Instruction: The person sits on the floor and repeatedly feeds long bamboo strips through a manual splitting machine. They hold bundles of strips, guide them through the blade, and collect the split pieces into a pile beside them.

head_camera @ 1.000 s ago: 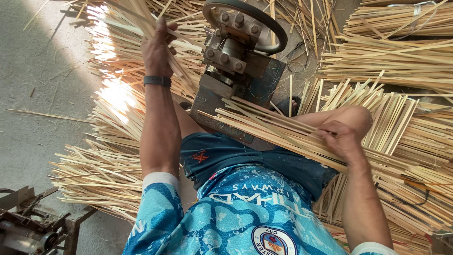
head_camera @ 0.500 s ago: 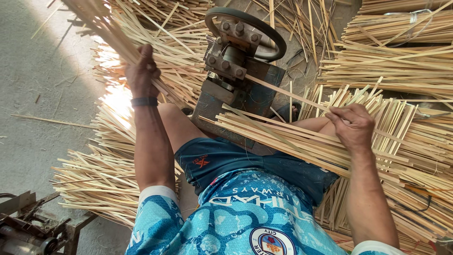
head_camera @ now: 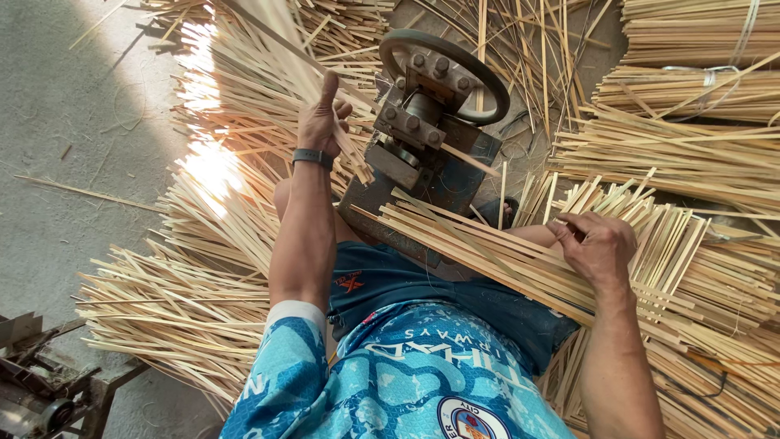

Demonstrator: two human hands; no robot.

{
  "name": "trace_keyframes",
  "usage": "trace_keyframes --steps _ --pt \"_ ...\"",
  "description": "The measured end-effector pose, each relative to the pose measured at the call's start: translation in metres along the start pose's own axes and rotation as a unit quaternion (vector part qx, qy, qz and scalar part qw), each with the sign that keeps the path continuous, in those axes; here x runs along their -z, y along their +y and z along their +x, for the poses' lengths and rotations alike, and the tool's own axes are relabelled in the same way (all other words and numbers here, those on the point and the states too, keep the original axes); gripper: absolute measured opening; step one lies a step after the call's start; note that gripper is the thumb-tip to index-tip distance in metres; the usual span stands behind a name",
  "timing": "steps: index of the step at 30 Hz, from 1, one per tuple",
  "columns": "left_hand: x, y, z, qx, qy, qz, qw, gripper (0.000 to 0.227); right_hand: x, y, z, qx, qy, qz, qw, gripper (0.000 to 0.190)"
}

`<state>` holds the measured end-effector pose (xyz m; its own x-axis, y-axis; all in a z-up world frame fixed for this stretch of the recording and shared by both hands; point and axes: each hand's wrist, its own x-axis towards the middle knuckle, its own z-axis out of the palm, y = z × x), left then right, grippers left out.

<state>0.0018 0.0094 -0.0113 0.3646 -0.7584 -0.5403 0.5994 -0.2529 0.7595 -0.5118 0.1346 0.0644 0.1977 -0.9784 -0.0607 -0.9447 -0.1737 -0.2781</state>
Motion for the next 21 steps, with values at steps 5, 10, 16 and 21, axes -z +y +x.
trace_keyframes --steps 5,10,16,21 --pt "-0.002 0.009 0.023 -0.072 -0.027 0.013 0.997 0.076 -0.002 -0.011 -0.009 -0.005 -0.015 0.130 0.991 0.024" --pt "0.007 0.077 0.018 -0.168 0.042 0.015 0.985 0.028 0.016 -0.038 -0.005 0.040 0.026 0.166 0.985 0.019" --pt "0.034 0.150 -0.088 -0.290 -0.100 0.050 0.951 0.022 0.074 -0.136 0.032 0.165 0.079 0.266 0.946 0.018" --pt "0.015 0.123 -0.151 -0.309 -0.150 0.079 0.936 0.019 0.120 -0.230 0.064 0.353 0.284 0.163 0.876 0.050"
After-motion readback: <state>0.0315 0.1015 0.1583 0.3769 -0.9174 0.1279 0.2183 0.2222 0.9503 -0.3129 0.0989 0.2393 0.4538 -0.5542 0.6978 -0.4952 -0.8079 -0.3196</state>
